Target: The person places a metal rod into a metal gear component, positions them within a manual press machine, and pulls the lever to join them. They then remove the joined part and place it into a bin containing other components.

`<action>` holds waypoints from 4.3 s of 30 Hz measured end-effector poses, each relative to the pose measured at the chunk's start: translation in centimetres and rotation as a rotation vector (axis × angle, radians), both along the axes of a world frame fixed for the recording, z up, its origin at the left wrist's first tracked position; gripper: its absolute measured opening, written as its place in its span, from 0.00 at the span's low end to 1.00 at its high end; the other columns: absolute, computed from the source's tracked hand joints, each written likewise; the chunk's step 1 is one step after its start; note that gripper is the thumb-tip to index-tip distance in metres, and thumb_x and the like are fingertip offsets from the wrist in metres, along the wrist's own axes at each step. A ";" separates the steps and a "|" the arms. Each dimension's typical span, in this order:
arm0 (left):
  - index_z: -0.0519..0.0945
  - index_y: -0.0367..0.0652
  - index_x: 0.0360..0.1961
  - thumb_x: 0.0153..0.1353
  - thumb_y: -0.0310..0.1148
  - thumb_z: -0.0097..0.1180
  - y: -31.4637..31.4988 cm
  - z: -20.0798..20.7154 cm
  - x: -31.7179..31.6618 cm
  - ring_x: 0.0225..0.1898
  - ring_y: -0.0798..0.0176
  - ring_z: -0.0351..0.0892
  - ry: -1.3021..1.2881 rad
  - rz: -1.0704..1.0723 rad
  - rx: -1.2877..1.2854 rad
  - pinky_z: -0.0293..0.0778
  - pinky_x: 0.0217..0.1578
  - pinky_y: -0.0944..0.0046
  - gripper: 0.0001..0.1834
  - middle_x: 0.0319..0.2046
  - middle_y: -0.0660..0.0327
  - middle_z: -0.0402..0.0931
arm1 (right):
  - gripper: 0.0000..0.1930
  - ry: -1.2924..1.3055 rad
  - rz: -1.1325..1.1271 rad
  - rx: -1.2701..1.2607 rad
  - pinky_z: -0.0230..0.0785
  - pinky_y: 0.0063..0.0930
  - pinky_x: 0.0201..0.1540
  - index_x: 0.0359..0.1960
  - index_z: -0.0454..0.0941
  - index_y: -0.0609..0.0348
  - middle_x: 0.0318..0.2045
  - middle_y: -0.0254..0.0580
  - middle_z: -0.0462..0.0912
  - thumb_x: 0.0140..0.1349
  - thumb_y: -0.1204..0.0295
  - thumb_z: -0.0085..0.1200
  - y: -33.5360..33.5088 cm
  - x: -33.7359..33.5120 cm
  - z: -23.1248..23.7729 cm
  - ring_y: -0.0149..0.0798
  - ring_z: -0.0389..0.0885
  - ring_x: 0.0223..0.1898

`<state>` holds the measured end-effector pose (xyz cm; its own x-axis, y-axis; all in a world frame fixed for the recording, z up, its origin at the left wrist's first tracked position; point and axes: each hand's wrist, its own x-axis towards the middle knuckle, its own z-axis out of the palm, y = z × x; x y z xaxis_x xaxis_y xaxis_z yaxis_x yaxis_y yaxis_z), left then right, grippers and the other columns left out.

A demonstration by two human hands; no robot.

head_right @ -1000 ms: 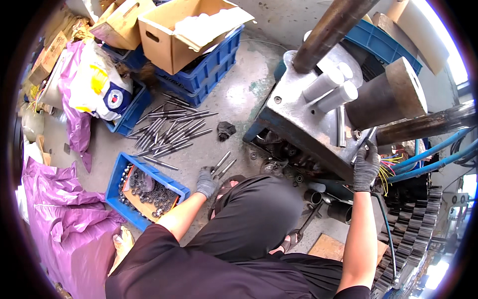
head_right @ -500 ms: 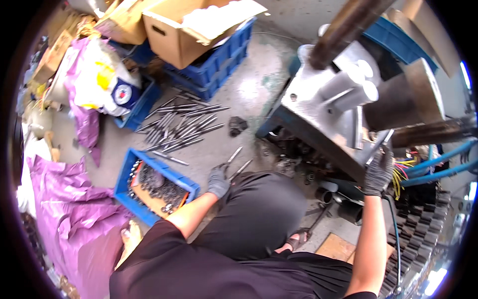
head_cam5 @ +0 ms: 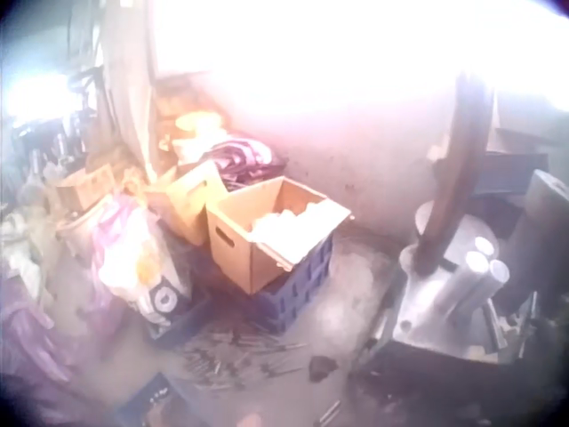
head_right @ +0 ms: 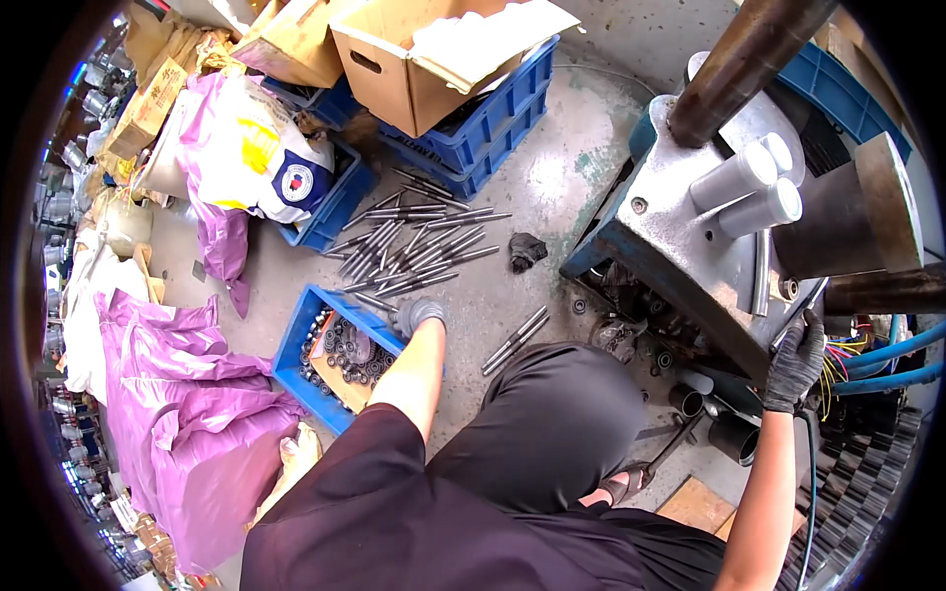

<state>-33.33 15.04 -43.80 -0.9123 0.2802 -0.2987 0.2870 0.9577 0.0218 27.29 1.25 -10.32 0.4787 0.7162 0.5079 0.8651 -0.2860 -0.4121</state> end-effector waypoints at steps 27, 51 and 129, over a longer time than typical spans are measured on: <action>0.83 0.47 0.53 0.65 0.34 0.57 1.7 1.2 -0.3 0.53 0.50 0.82 0.170 -1.124 -0.018 0.80 0.49 0.52 0.16 0.51 0.52 0.82 | 0.14 -0.021 0.060 -0.011 0.72 0.33 0.59 0.56 0.79 0.65 0.50 0.48 0.85 0.76 0.70 0.51 1.0 -0.9 0.3 0.41 0.82 0.51; 0.77 0.51 0.62 0.66 0.35 0.57 0.4 2.0 0.4 0.54 0.56 0.83 0.194 -0.666 0.033 0.79 0.53 0.58 0.23 0.52 0.54 0.82 | 0.13 -0.023 0.054 0.019 0.73 0.35 0.56 0.55 0.80 0.64 0.46 0.50 0.83 0.76 0.70 0.50 0.6 -1.3 0.5 0.45 0.82 0.48; 0.72 0.49 0.70 0.62 0.53 0.60 2.4 2.1 1.0 0.74 0.43 0.55 0.034 -1.133 0.181 0.58 0.70 0.41 0.37 0.75 0.50 0.58 | 0.13 -0.029 0.092 0.040 0.72 0.35 0.58 0.55 0.79 0.66 0.47 0.47 0.83 0.76 0.72 0.50 0.9 -1.6 0.7 0.42 0.82 0.51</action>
<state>-32.28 17.42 -41.66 -0.1159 0.9818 -0.1502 0.9852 0.1328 0.1084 25.65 2.18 -9.65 0.3961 0.7355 0.5498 0.8989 -0.1883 -0.3957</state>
